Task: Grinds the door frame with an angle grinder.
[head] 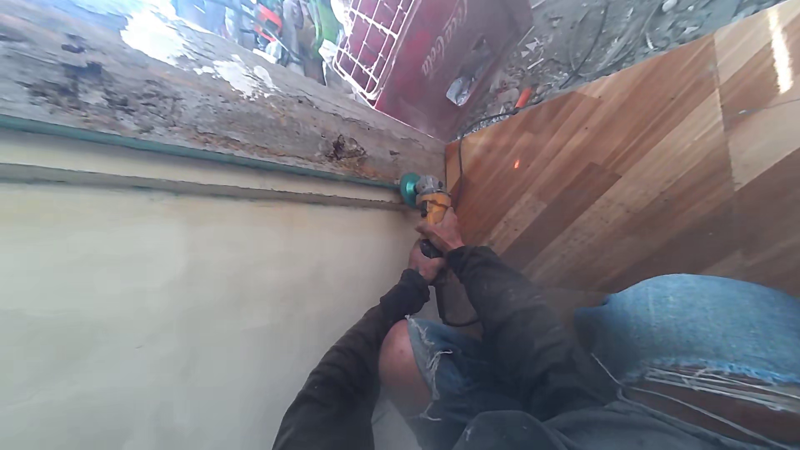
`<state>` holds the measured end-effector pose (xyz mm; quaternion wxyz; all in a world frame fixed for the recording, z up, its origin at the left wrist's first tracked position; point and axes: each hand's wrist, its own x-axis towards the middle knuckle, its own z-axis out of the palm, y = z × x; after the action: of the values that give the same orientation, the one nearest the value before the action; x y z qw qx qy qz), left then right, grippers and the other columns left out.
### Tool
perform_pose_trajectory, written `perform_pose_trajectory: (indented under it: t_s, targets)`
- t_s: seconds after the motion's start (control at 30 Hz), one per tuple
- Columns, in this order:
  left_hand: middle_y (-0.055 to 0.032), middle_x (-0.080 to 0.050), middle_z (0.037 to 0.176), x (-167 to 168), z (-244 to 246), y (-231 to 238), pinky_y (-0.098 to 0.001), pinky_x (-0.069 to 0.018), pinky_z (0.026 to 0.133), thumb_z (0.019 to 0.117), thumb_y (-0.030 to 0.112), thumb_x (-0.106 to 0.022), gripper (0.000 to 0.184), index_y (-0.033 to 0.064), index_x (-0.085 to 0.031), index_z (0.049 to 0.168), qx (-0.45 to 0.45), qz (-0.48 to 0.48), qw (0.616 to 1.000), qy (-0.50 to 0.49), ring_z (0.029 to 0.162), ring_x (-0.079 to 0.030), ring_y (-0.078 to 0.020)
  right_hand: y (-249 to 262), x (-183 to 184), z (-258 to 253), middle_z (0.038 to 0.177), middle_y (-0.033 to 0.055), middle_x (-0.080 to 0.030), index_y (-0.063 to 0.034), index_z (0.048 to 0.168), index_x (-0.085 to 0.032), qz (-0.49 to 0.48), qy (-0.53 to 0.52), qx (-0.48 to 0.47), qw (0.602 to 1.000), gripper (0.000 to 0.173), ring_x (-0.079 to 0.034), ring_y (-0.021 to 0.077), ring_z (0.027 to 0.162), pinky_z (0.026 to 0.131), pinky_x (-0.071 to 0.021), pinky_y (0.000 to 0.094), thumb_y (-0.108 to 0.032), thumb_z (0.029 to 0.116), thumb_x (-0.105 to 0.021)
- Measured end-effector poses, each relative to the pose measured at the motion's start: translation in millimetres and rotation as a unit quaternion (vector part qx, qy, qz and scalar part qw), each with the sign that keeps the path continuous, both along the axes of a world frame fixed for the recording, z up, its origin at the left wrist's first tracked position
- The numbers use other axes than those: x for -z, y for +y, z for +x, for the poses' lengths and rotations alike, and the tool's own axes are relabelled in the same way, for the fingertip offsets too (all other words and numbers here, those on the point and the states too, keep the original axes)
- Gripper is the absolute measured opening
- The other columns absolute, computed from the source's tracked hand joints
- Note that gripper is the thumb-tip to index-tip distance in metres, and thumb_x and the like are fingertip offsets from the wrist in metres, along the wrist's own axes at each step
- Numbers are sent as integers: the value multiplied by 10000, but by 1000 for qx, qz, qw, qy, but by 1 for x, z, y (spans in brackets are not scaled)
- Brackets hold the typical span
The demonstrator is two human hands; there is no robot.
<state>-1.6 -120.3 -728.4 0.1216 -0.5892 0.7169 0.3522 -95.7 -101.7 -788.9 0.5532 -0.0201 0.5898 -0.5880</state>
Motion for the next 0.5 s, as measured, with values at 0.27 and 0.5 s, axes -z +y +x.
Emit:
perform_pose_trajectory:
  t_s: [0.27,0.5]
  targets:
    - [-212,-682,1081,-7,1,4,-465,-579,867,737,40,-820,697,-16,-520,1363,0,-19,1000,8,945,-690,-280,0,-4,2,1169,251,-635,31,1386,-444,-25,0,9,1000,875,-648,370,1071,905,-535,558,-286,700,-885]
    - [-203,-687,1052,0,-1,1,-459,-586,839,750,39,-805,628,-23,-548,1319,6,-1,1000,7,908,-694,-269,-3,9,2,1172,254,-635,41,1384,-449,-19,-23,18,999,869,-647,375,1071,910,-534,559,-287,705,-881]
